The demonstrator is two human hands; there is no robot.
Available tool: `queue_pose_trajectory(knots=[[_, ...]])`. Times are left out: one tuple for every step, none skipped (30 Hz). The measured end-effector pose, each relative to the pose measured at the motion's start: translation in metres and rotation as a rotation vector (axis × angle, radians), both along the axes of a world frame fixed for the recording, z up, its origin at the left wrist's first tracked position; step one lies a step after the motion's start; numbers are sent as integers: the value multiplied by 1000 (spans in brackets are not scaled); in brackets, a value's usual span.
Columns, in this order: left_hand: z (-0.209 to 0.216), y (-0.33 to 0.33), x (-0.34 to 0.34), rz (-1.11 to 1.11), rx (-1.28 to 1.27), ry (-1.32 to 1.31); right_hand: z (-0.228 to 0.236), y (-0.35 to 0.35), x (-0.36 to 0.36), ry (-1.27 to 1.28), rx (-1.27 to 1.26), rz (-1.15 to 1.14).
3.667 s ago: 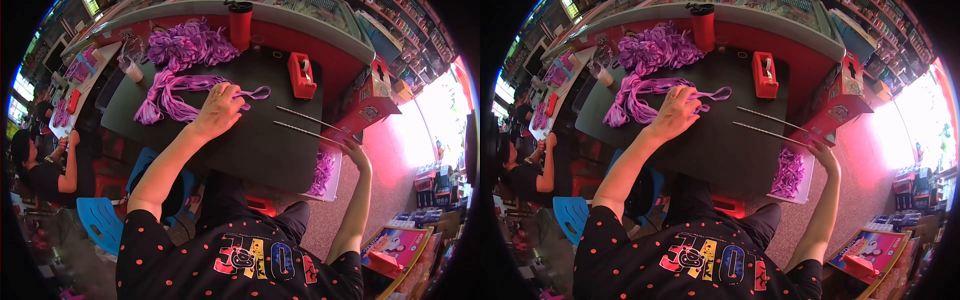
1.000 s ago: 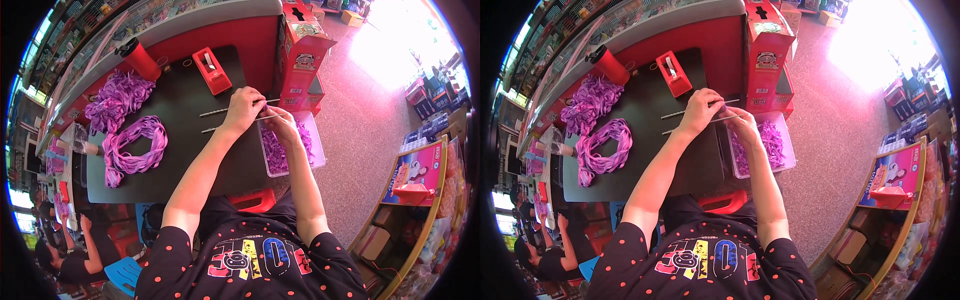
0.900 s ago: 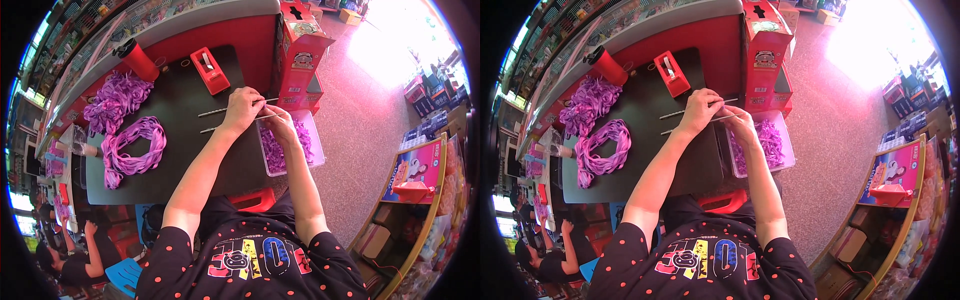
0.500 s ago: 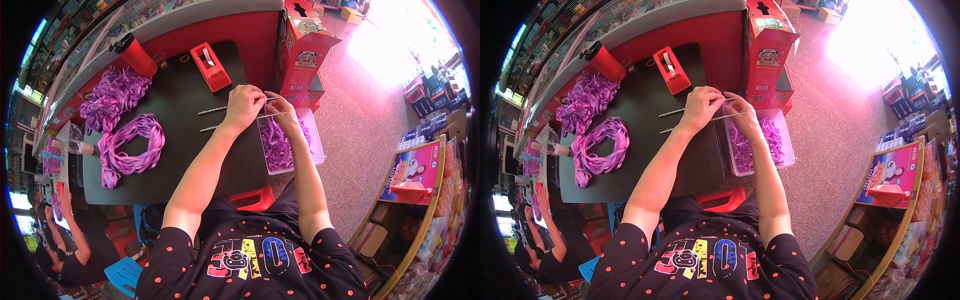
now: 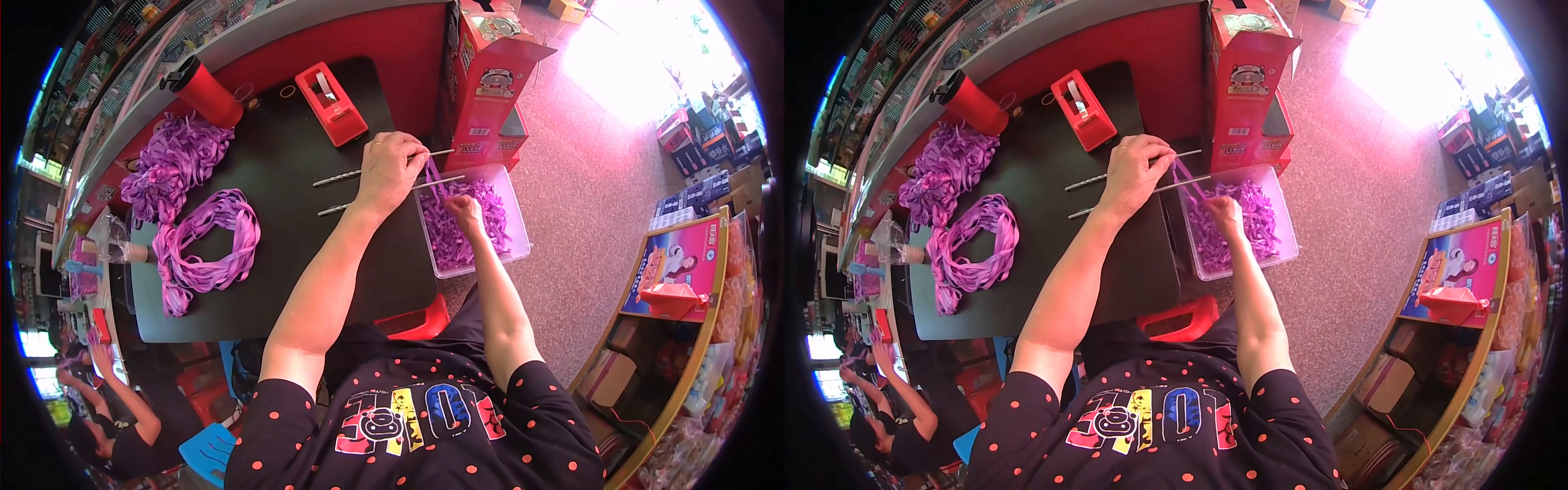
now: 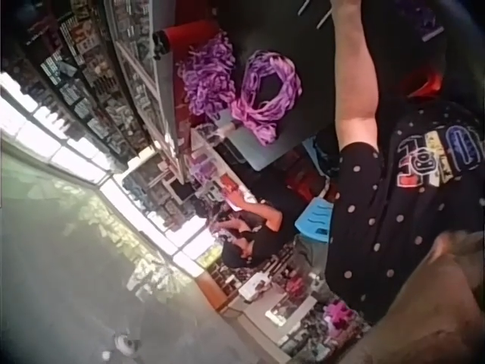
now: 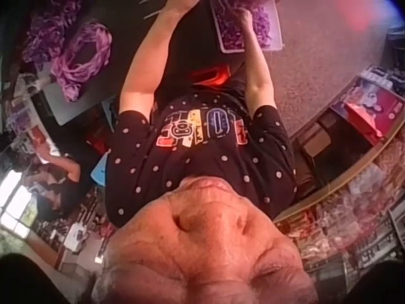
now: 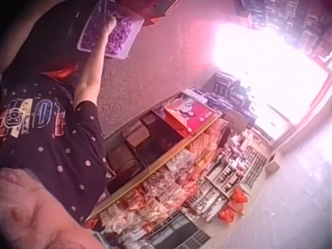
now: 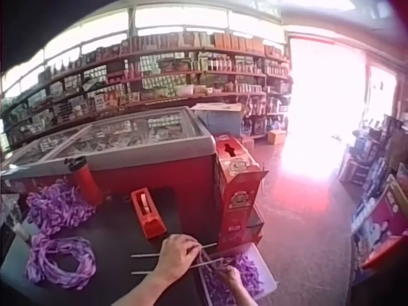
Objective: Making decorative ribbon bows by wrapping purple ribbons around a pair of metal rods.
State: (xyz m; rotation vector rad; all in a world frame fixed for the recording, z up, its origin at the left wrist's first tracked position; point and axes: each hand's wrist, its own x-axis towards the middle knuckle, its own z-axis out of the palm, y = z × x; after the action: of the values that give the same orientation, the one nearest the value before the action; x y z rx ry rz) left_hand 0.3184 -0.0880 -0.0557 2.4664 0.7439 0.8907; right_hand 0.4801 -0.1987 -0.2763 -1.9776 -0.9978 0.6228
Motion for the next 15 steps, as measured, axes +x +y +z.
queue_pose_trajectory(knots=[[0,0,-2,2,2,-5,-10,-8,-6,91,10,-43],[0,-3,8,-32,-7,-9,-54,-23,3,185,30,-165],[-4,1,3,-11,-15,-16,-59,-24,-10,316,-60,-170],[-6,2,2,-6,-25,-30,-68,-31,-17,393,-55,-175],[-5,1,5,-17,-30,-27,-81,-38,-21,466,-46,-190],[-5,0,8,-24,-35,-26,-93,-44,-25,539,2,-206],[-5,2,2,-4,-36,-15,-89,-40,-36,523,-54,-198],[-5,3,2,1,-35,-18,-84,-40,-45,623,47,-207],[-5,2,2,-2,-38,-12,-80,-40,-52,722,149,-216],[-4,1,5,-11,-30,-21,-77,-41,-54,723,150,-227],[-4,1,7,-19,-22,-30,-74,-40,-53,743,227,-251],[-7,2,10,-30,-23,-31,-71,-39,-52,761,305,-275],[-7,3,7,-25,-23,-26,-55,-36,-55,767,303,-271],[-6,5,-1,4,-16,-15,-25,-29,-60,803,244,-279],[-3,4,-3,14,-14,-11,-7,-26,-60,829,190,-304]])
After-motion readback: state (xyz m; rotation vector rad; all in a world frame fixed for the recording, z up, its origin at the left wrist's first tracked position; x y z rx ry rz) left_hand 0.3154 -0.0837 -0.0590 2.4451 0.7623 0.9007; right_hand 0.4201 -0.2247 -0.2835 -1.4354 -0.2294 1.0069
